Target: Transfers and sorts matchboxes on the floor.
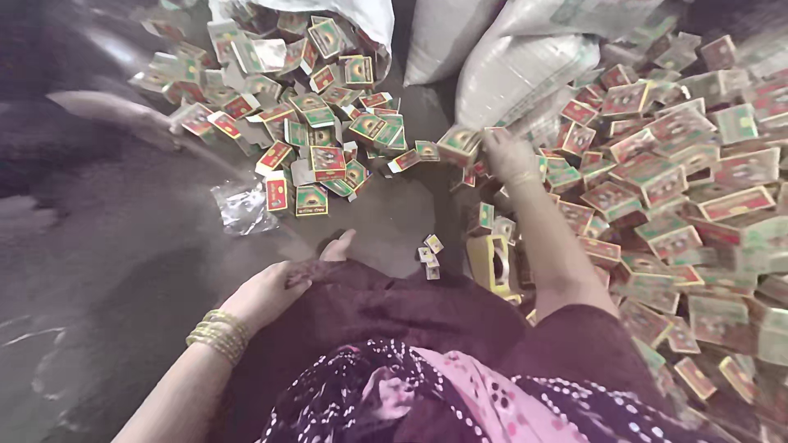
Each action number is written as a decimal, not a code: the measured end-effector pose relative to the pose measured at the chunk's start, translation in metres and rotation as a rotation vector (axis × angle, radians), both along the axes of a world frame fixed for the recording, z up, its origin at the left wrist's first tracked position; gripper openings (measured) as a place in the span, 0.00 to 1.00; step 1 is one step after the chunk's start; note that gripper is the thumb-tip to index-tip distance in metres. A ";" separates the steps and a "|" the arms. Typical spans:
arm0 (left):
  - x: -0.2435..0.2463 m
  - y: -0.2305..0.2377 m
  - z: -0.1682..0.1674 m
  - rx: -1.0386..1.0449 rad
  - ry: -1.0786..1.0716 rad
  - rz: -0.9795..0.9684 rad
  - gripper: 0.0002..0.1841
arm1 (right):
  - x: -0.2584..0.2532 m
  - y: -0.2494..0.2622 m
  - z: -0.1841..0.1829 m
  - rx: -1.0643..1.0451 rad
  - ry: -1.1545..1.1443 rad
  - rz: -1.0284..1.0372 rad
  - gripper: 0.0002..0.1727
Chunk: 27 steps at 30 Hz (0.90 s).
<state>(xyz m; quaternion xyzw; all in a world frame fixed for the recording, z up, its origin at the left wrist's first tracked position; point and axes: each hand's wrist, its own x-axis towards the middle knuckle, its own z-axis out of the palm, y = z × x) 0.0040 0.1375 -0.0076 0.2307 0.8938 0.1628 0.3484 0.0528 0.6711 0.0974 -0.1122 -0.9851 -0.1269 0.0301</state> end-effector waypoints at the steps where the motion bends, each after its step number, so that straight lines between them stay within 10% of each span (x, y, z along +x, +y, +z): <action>1: 0.001 0.000 0.000 -0.003 -0.003 -0.001 0.20 | 0.000 0.017 0.015 0.027 0.096 -0.072 0.32; 7: 0.000 0.001 0.002 0.011 0.002 0.007 0.21 | 0.019 0.035 0.046 -0.088 0.472 -0.428 0.47; 16: 0.003 0.003 0.007 -0.028 -0.004 -0.016 0.24 | 0.018 -0.060 -0.099 -0.352 0.047 -0.086 0.25; 27: -0.002 0.001 0.009 -0.025 -0.092 0.067 0.24 | -0.121 -0.046 -0.161 -0.439 -0.148 -0.159 0.46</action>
